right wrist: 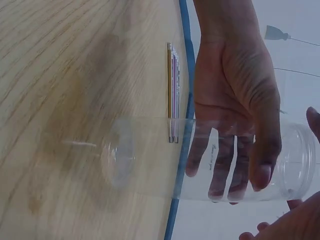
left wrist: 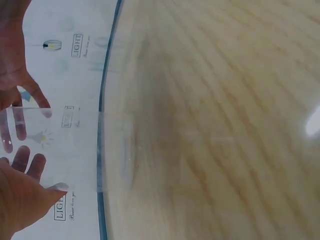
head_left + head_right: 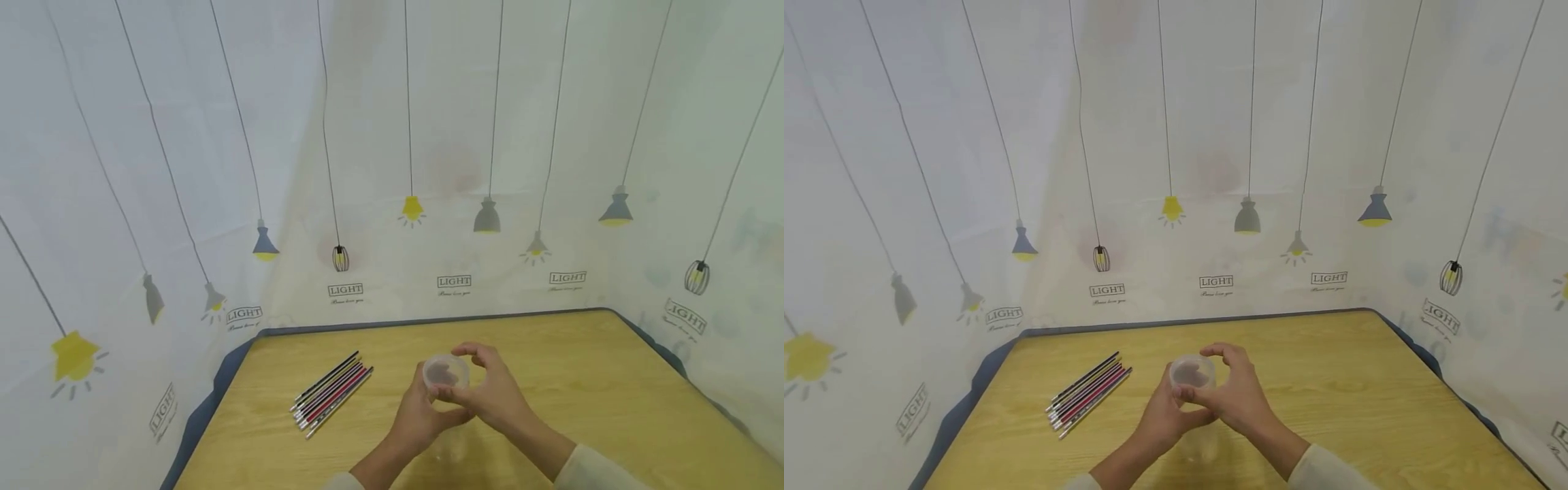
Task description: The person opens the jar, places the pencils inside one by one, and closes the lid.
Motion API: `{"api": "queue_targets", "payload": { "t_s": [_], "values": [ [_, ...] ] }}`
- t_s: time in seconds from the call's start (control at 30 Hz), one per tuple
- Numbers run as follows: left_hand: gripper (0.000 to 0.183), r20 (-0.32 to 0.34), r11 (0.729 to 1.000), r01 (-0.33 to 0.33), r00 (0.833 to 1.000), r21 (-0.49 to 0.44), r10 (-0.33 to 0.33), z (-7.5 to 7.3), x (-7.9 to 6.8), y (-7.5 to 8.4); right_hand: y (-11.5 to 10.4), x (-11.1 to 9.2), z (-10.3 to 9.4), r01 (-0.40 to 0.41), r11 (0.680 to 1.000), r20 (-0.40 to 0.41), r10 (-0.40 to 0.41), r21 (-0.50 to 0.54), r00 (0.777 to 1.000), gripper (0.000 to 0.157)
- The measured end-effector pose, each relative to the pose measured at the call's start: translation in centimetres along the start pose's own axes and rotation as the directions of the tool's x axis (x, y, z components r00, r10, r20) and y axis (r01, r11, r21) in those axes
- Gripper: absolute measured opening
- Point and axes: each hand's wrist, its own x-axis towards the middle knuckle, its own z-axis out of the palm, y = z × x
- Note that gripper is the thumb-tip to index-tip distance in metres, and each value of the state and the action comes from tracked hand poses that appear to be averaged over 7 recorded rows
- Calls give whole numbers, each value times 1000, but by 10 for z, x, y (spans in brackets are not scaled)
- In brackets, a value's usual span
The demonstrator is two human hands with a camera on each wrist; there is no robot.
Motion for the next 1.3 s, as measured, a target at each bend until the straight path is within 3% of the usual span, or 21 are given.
{"api": "queue_targets", "payload": {
  "t_s": [0.1, 0.27, 0.5, 0.6, 0.77, 0.9, 1.1, 1.3],
  "values": [
    [80, -42, 1000, -8, 999, 19, 9, 4, 2, 1, -1, 2, 1, 22, 1000, -24, -23, -21, 999, 77],
    [80, -74, 999, -17, 997, -28, 15, 8, 5, 4, 4, 10, -3, 91, 996, -26, -91, -17, 995, 68],
    [84, -81, 998, 6, 997, -68, -11, 10, 5, 3, 19, 20, -13, 241, 970, 65, -243, 26, 968, 62],
    [85, -82, 997, 0, 997, -80, -6, 10, 5, 2, 22, 22, -17, 270, 962, 103, -273, 41, 957, 64],
    [85, -84, 998, 21, 996, -66, -27, 10, 2, -1, 20, 18, -17, 225, 974, 147, -226, 24, 963, 84],
    [88, -88, 998, 45, 995, -46, -49, 12, -2, -2, 17, 11, -11, 138, 989, 111, -142, 46, 984, 96],
    [84, -102, 999, 4, 995, -42, -8, 15, -2, -2, 17, 5, -1, 102, 991, 17, -103, 89, 994, 74],
    [81, -111, 999, -38, 993, -27, 35, 15, -3, -4, 20, 2, 0, 99, 981, 86, -115, 164, 990, 71]
  ]
}}
